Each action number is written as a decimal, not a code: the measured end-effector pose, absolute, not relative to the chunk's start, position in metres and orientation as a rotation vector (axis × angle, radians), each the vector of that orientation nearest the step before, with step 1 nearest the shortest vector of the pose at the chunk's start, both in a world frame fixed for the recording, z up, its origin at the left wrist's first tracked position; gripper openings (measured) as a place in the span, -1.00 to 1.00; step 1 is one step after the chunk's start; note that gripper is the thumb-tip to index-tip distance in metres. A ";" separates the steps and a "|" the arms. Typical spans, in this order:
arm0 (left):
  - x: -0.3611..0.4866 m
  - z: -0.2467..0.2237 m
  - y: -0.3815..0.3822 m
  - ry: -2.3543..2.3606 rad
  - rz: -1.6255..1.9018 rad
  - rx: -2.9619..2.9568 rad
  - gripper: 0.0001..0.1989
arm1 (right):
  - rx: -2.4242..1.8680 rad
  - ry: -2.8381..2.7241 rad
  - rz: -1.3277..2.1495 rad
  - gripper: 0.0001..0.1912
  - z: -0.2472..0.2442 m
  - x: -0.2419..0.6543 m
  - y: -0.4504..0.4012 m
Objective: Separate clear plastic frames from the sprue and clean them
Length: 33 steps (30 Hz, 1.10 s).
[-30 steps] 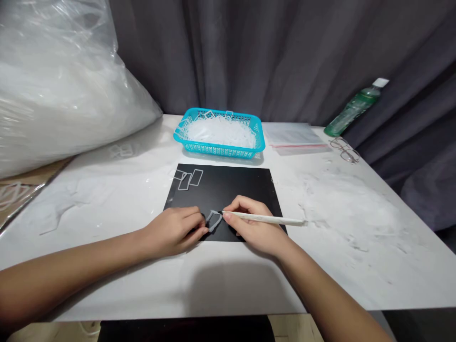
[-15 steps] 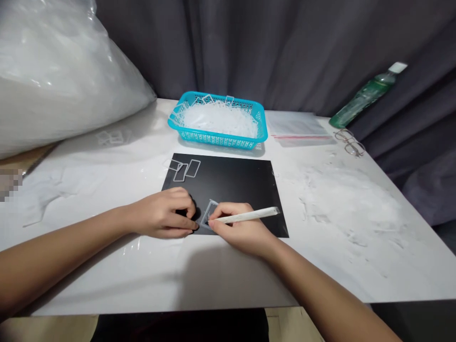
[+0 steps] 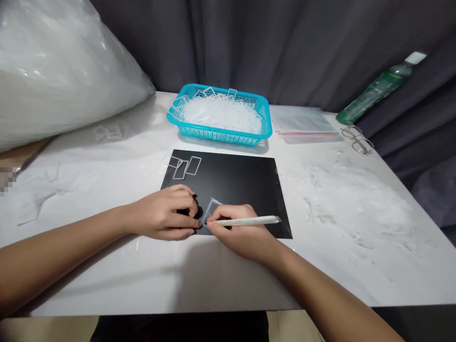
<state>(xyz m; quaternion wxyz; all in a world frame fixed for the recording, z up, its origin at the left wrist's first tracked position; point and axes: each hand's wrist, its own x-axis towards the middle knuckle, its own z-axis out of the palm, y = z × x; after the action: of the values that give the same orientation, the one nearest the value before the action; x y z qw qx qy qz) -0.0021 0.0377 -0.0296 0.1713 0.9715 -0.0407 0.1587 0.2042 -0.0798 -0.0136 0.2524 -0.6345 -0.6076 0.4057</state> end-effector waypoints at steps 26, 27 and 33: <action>0.019 -0.020 0.023 0.660 0.266 1.729 -0.78 | -1.328 -1.060 1.258 -0.76 -0.022 0.223 -0.071; 0.019 -0.022 0.026 0.660 0.265 1.858 -0.78 | -1.343 -1.114 1.273 -0.76 -0.024 0.222 -0.072; 0.001 -0.024 0.042 0.318 0.479 2.650 -0.73 | -1.507 -1.432 1.274 -0.79 -0.019 0.214 -0.077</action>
<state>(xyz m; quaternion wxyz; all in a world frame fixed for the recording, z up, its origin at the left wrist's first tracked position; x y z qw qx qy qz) 0.0006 0.0422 -0.0238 0.2133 0.9547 0.1147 0.1728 0.2137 -0.0770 -0.0192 0.3448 -0.5802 -0.5513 0.4905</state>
